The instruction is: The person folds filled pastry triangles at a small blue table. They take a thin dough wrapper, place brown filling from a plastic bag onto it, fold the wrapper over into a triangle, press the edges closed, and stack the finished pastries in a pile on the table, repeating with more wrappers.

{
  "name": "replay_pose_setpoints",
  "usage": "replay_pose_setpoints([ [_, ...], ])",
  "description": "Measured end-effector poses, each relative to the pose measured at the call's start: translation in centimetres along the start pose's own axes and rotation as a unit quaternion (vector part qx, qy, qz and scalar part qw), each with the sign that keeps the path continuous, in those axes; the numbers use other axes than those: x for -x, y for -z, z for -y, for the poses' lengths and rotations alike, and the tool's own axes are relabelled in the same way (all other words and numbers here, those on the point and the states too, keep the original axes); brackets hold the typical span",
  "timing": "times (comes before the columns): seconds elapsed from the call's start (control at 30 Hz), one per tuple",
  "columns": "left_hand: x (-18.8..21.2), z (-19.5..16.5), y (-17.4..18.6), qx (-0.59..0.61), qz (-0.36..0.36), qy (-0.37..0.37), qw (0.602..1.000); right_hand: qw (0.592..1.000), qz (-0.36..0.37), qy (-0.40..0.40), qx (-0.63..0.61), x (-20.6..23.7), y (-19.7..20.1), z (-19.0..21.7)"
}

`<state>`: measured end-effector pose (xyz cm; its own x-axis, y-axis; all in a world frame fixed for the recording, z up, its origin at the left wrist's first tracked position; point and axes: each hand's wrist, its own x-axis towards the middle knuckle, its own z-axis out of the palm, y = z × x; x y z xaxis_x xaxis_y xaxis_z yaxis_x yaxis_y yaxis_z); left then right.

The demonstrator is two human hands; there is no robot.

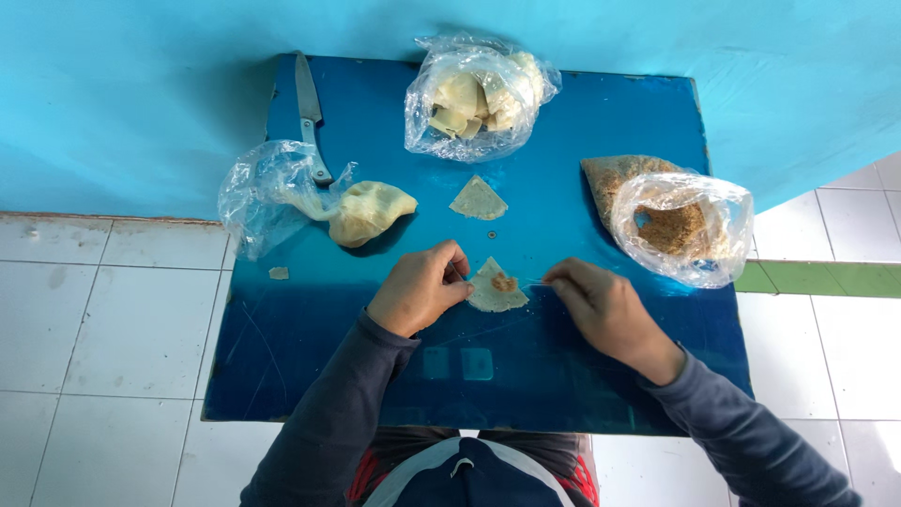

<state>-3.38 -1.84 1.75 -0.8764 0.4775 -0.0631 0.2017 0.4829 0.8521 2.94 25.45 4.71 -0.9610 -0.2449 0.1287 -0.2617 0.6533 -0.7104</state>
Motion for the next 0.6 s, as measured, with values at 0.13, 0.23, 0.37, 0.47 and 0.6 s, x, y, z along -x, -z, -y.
replay_pose_setpoints([
  [0.13,-0.1,0.2,0.0,0.002,-0.004,-0.022,1.000,0.988,-0.032,0.102,0.115,-0.6,-0.8,0.4],
  [0.23,-0.3,0.6,-0.2,-0.011,0.003,-0.013,1.000,0.977,-0.033,0.121,0.175,-0.5,-1.0,0.3],
  [0.37,-0.2,1.0,-0.3,0.010,-0.002,-0.037,0.999,0.969,-0.035,0.145,0.195,-0.5,-1.2,0.1],
  [0.47,-0.2,1.0,-0.3,0.010,-0.001,-0.036,0.999,0.968,-0.047,0.149,0.194,-0.4,-1.3,0.2],
  [0.6,-0.2,1.0,-0.3,0.007,0.000,-0.034,0.999,0.970,-0.043,0.139,0.195,-0.4,-1.4,0.2],
])
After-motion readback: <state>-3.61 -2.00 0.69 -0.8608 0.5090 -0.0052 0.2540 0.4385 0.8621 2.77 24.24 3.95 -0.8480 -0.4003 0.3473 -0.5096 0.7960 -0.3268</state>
